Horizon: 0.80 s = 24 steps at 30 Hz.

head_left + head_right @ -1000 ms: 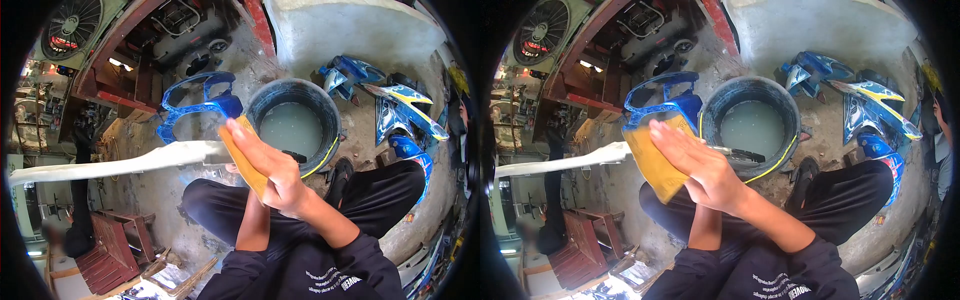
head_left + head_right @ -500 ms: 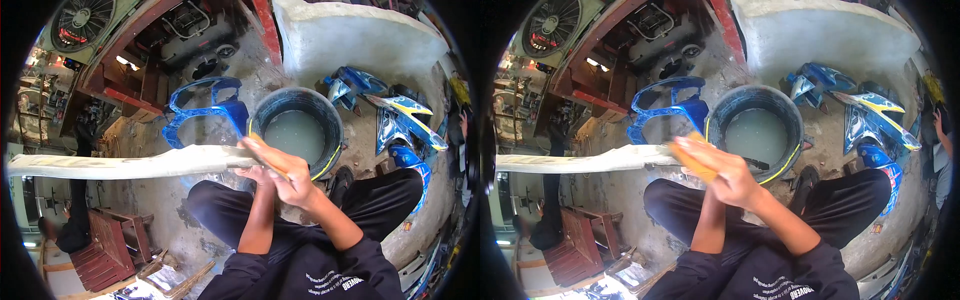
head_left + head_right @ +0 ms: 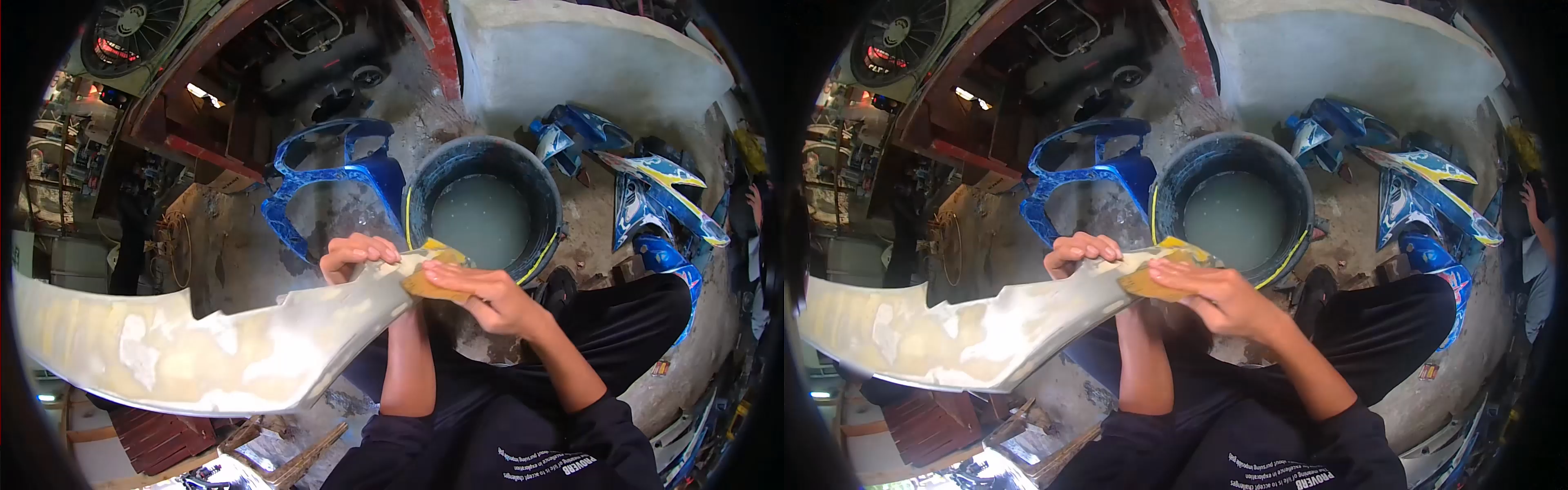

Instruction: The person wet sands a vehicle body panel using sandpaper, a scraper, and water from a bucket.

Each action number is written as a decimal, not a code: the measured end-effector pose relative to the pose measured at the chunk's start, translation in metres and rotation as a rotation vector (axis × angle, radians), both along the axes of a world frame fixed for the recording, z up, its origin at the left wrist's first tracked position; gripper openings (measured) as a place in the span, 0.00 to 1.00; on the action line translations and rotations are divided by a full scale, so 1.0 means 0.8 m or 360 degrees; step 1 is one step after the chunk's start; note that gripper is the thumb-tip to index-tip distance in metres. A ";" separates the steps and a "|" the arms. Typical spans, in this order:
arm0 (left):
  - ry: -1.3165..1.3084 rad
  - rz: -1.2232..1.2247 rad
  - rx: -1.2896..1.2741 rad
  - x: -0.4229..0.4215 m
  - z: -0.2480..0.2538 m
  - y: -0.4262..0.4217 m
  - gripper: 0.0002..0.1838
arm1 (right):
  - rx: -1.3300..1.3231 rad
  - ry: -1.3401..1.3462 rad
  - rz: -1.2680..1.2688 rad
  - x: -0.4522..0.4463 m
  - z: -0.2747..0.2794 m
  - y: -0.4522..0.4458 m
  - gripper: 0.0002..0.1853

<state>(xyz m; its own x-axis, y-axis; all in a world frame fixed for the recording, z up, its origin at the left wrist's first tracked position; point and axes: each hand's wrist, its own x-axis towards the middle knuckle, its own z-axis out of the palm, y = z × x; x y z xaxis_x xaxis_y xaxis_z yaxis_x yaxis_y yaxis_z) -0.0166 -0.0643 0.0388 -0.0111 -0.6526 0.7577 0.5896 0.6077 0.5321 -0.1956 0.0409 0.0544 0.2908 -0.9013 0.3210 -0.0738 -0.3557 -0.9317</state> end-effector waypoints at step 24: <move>0.0517 -0.0074 0.0256 -0.014 0.043 0.012 0.10 | -0.0270 0.0157 -0.0156 0.014 -0.016 0.006 0.36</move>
